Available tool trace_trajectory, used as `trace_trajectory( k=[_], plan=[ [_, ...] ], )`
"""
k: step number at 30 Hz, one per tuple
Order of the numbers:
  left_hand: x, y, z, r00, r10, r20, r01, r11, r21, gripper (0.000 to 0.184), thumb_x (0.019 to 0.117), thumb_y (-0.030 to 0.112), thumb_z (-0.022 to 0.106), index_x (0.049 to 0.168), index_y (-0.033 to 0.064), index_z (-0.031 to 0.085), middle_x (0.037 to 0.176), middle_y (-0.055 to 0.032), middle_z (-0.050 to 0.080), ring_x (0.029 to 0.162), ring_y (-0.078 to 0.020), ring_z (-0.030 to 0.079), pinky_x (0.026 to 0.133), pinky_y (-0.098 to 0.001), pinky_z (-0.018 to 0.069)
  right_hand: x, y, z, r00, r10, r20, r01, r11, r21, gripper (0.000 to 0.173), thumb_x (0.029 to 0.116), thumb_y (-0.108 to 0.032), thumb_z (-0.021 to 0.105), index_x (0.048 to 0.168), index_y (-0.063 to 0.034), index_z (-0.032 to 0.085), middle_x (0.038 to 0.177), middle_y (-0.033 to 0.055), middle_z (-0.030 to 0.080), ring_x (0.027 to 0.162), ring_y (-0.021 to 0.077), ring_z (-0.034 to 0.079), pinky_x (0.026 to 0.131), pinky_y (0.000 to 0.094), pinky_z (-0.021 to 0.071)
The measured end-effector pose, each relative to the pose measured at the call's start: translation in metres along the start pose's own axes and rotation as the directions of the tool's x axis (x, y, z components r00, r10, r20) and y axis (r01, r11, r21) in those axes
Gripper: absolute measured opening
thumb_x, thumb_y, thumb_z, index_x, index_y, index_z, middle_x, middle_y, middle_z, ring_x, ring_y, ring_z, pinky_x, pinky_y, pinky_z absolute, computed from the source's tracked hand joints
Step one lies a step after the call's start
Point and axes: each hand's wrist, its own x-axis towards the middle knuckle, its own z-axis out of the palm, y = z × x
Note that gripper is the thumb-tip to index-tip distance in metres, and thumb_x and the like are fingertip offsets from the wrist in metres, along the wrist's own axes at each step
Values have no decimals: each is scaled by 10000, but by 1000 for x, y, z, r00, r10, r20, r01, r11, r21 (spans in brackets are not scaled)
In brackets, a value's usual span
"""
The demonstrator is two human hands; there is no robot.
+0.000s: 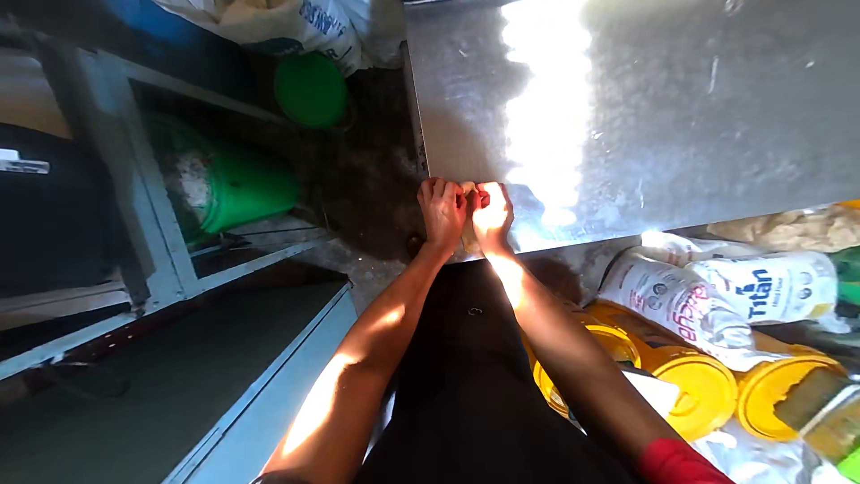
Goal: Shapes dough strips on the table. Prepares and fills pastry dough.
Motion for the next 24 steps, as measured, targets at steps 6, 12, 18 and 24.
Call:
trace_trajectory(
  k=[6, 12, 18, 24],
  plan=[
    [-31, -5, -8, 959, 242, 150, -258, 961, 100, 283, 994, 76, 571, 1243, 121, 699, 1264, -95, 658, 1409, -351, 448, 1237, -669, 165, -24, 17, -2, 969, -231, 88, 239, 966, -96, 359, 963, -62, 628, 1315, -108, 683, 1320, 106, 645, 1213, 225, 634, 1005, 395, 555],
    [-36, -7, -12, 889, 199, 413, -350, 875, 333, 501, 983, 134, 567, 1484, 154, 546, 1550, -103, 465, 1534, -385, 244, 1203, -760, 49, -13, 19, -29, 897, -350, 270, 407, 893, -194, 209, 933, -44, 637, 1111, -88, 738, 1320, 118, 614, 1204, 315, 583, 952, 502, 514],
    [-59, 4, -24, 891, 217, 399, -351, 886, 304, 435, 1001, 184, 517, 1415, 69, 582, 1582, -169, 417, 1538, -395, 243, 1237, -700, 107, 36, 2, -1, 938, -268, 219, 325, 901, -289, 370, 1031, -419, 562, 1220, -129, 693, 1239, 119, 645, 1116, 286, 647, 882, 481, 559],
    [-119, 1, 1, 773, 239, 588, -405, 899, 167, 617, 1094, 346, 342, 1575, -41, 338, 1723, -174, 123, 1607, -284, 58, 1299, -502, 125, 91, -2, 40, 837, -459, 298, 547, 732, -407, 560, 1056, -526, 457, 849, -62, 693, 874, 143, 706, 792, 341, 700, 659, 519, 527]
  ],
)
